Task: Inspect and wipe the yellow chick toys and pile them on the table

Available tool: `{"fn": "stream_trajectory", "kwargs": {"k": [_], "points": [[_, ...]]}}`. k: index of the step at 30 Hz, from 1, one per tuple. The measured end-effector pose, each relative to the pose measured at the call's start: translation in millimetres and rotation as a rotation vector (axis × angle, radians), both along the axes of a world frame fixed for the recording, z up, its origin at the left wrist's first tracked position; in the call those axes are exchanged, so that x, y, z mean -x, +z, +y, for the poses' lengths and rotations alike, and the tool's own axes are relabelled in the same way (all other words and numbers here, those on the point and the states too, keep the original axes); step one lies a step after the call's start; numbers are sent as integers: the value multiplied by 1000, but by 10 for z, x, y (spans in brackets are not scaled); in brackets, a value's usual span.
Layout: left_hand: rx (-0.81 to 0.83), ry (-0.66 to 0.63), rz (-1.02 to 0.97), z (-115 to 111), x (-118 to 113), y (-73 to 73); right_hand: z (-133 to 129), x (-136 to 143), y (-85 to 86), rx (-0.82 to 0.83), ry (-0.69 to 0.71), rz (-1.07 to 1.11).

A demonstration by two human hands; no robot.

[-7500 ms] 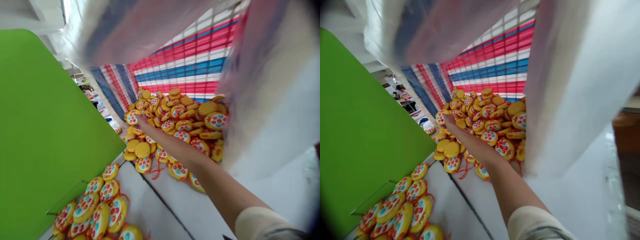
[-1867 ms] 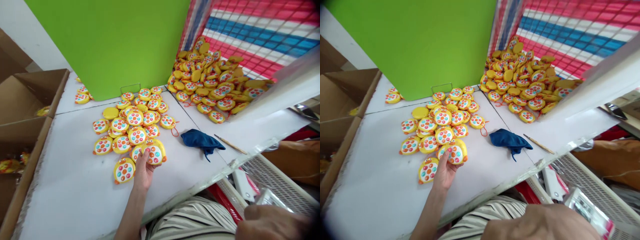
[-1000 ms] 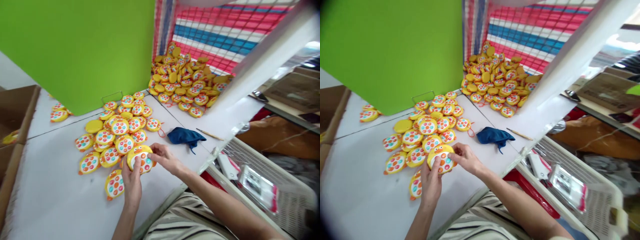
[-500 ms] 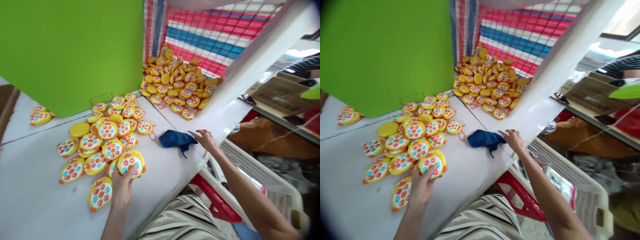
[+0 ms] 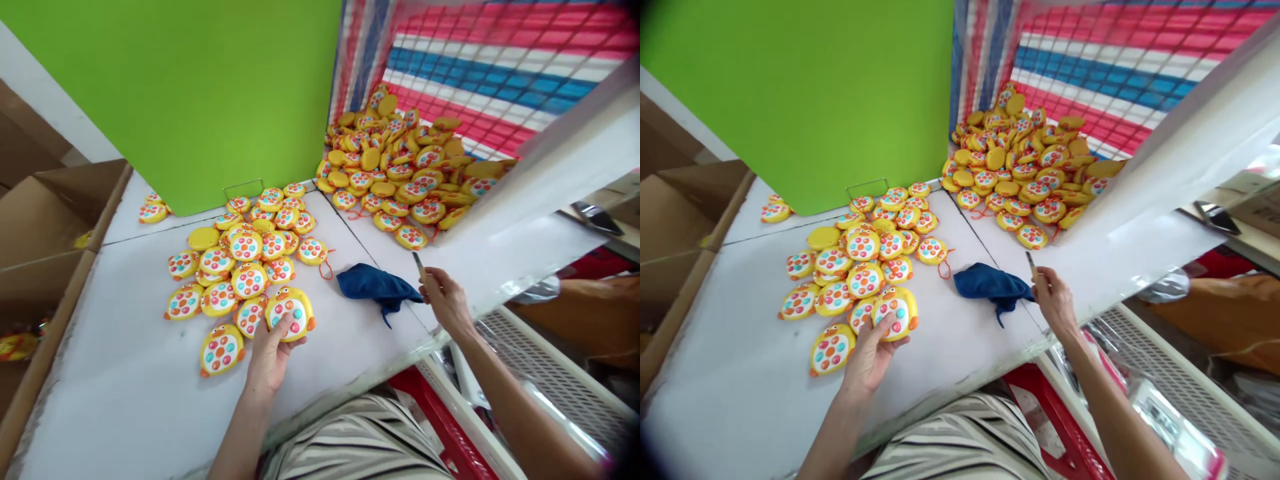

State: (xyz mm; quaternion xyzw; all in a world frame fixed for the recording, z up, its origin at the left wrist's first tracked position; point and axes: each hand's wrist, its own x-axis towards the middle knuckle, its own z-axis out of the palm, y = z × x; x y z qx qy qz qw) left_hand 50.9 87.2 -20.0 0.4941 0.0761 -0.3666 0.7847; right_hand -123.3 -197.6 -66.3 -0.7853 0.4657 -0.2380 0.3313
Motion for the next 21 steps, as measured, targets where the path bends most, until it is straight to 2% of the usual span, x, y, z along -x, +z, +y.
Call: {"fn": "stream_trajectory", "kwargs": {"k": [1,3,6,9,14,21], "points": [[16,-8,-7,4,22,17,174,-53,116,-85,79,-118],[55,-36,-30,18,76,58,557,-169,346,-198,304,-211],[87,-85,-64,48,179,134,1060,-318,625,-124,556,-217],[47,-100,-106,67,283,215,1330,-386,769,18,672,-203],[-14,-33,-179,54,378,306,1380,-380,831,193,792,-218],[-41,-24,-219,-27,412,381,1297,-400,937,195,812,-307]]}}
